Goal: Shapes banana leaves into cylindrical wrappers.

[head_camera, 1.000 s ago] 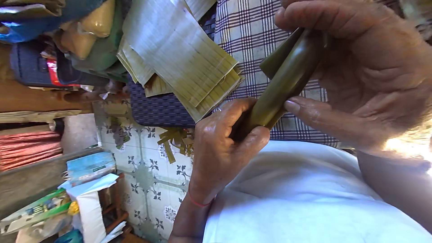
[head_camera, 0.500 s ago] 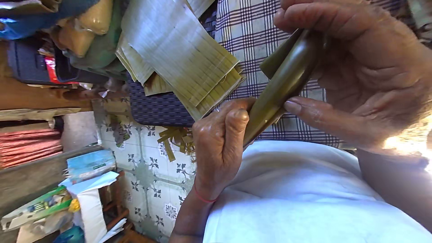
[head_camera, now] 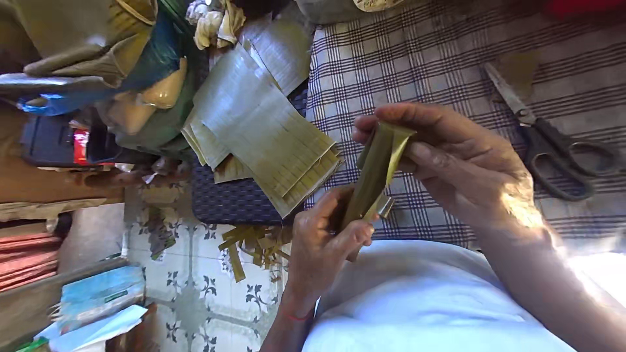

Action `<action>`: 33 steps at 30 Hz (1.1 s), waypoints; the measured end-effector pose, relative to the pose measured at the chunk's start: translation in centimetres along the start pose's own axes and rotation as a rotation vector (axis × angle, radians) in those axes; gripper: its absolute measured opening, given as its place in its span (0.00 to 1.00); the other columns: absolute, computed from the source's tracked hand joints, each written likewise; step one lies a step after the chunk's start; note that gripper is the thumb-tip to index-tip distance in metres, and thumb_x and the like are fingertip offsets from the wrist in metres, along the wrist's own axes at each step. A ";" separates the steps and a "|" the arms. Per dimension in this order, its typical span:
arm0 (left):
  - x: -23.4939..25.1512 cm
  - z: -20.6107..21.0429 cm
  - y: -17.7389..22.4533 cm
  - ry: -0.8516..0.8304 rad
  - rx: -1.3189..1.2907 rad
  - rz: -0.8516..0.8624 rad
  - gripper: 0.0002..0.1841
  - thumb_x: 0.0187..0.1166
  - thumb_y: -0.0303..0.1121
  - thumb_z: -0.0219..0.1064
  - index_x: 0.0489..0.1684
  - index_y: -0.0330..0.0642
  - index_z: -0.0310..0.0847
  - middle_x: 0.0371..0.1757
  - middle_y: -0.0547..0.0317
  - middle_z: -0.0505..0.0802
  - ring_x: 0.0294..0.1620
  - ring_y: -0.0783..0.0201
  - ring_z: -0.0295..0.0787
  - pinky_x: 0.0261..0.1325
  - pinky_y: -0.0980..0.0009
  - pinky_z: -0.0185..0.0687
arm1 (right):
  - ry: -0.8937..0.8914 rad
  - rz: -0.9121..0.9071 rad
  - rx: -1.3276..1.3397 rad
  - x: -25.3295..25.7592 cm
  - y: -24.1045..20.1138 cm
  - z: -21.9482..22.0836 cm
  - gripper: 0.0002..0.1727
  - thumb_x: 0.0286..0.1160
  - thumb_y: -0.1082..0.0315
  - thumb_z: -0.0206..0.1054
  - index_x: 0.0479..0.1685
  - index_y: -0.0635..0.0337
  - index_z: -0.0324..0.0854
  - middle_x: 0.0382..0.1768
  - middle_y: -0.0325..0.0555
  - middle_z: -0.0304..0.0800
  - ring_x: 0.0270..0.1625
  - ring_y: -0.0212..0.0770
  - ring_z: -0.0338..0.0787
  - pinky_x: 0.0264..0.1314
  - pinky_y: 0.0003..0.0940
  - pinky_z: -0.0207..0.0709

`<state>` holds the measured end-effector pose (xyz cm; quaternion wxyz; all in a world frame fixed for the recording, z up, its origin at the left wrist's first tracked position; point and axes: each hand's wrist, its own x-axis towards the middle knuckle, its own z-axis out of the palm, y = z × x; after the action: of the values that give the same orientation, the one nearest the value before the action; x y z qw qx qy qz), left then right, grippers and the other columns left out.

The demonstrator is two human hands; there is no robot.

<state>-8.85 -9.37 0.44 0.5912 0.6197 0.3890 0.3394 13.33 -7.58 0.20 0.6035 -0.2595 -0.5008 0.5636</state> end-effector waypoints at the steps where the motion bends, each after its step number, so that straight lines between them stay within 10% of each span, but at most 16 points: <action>1: 0.1 0.1 -0.1 -0.018 -0.060 -0.020 0.20 0.87 0.39 0.65 0.64 0.28 0.79 0.47 0.46 0.94 0.36 0.56 0.95 0.36 0.62 0.96 | 0.008 0.020 0.038 0.0 0.2 -0.1 0.22 0.90 0.72 0.51 0.78 0.70 0.71 0.71 0.55 0.83 0.70 0.48 0.87 0.71 0.39 0.86; 12: 1.3 0.2 -1.5 -0.033 -0.329 -0.118 0.15 0.78 0.24 0.70 0.60 0.30 0.84 0.48 0.45 0.96 0.46 0.56 0.97 0.54 0.61 0.94 | -0.054 -0.029 -0.114 1.1 1.8 -1.9 0.23 0.80 0.81 0.56 0.75 0.76 0.73 0.67 0.59 0.87 0.66 0.47 0.89 0.73 0.38 0.84; 18: 3.2 0.8 -0.7 -0.234 -0.297 -0.236 0.36 0.73 0.20 0.66 0.85 0.44 0.59 0.51 0.52 0.96 0.47 0.62 0.96 0.58 0.67 0.91 | -0.080 -0.025 -0.295 0.9 1.0 -1.3 0.22 0.83 0.82 0.52 0.73 0.74 0.76 0.67 0.53 0.89 0.66 0.38 0.90 0.72 0.30 0.83; 22: 3.6 0.9 -1.2 -0.290 -0.362 -0.160 0.29 0.74 0.20 0.65 0.78 0.39 0.70 0.49 0.51 0.96 0.48 0.62 0.96 0.58 0.67 0.91 | -0.072 0.001 -0.522 0.7 -0.1 -1.5 0.22 0.90 0.72 0.51 0.78 0.64 0.77 0.69 0.42 0.88 0.66 0.25 0.87 0.72 0.20 0.79; 27: 2.2 -1.4 0.3 -0.145 -0.282 0.036 0.27 0.76 0.24 0.70 0.78 0.40 0.74 0.52 0.49 0.95 0.50 0.60 0.95 0.57 0.66 0.92 | 0.185 0.207 -0.825 -3.1 1.2 -0.9 0.29 0.91 0.59 0.53 0.89 0.55 0.66 0.85 0.46 0.72 0.83 0.37 0.76 0.84 0.38 0.69; 29: 1.9 -2.6 1.5 -0.059 -0.222 0.124 0.27 0.77 0.21 0.67 0.79 0.42 0.73 0.54 0.51 0.95 0.53 0.60 0.95 0.59 0.66 0.91 | 0.026 0.256 -0.854 -6.4 2.3 0.3 0.30 0.89 0.56 0.57 0.89 0.55 0.66 0.81 0.52 0.75 0.77 0.44 0.80 0.78 0.47 0.74; 31: 2.2 -3.7 2.7 0.031 -0.198 0.189 0.27 0.77 0.19 0.67 0.78 0.43 0.74 0.54 0.52 0.96 0.54 0.58 0.95 0.61 0.65 0.91 | -0.338 0.242 -0.643 -8.5 1.6 1.4 0.23 0.90 0.52 0.57 0.78 0.48 0.78 0.61 0.39 0.90 0.56 0.30 0.90 0.61 0.33 0.86; 33: 2.8 -4.9 3.5 0.097 -0.170 0.248 0.27 0.77 0.18 0.66 0.78 0.40 0.73 0.53 0.52 0.97 0.54 0.56 0.96 0.61 0.61 0.92 | -0.690 0.031 -0.463 -7.8 -1.6 3.5 0.22 0.92 0.59 0.55 0.79 0.49 0.79 0.63 0.37 0.92 0.60 0.28 0.91 0.64 0.28 0.86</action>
<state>-11.57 -4.56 4.20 0.5755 0.5936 0.3076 0.4711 11.88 -16.16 0.43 0.3175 -0.1918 -0.7833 0.4988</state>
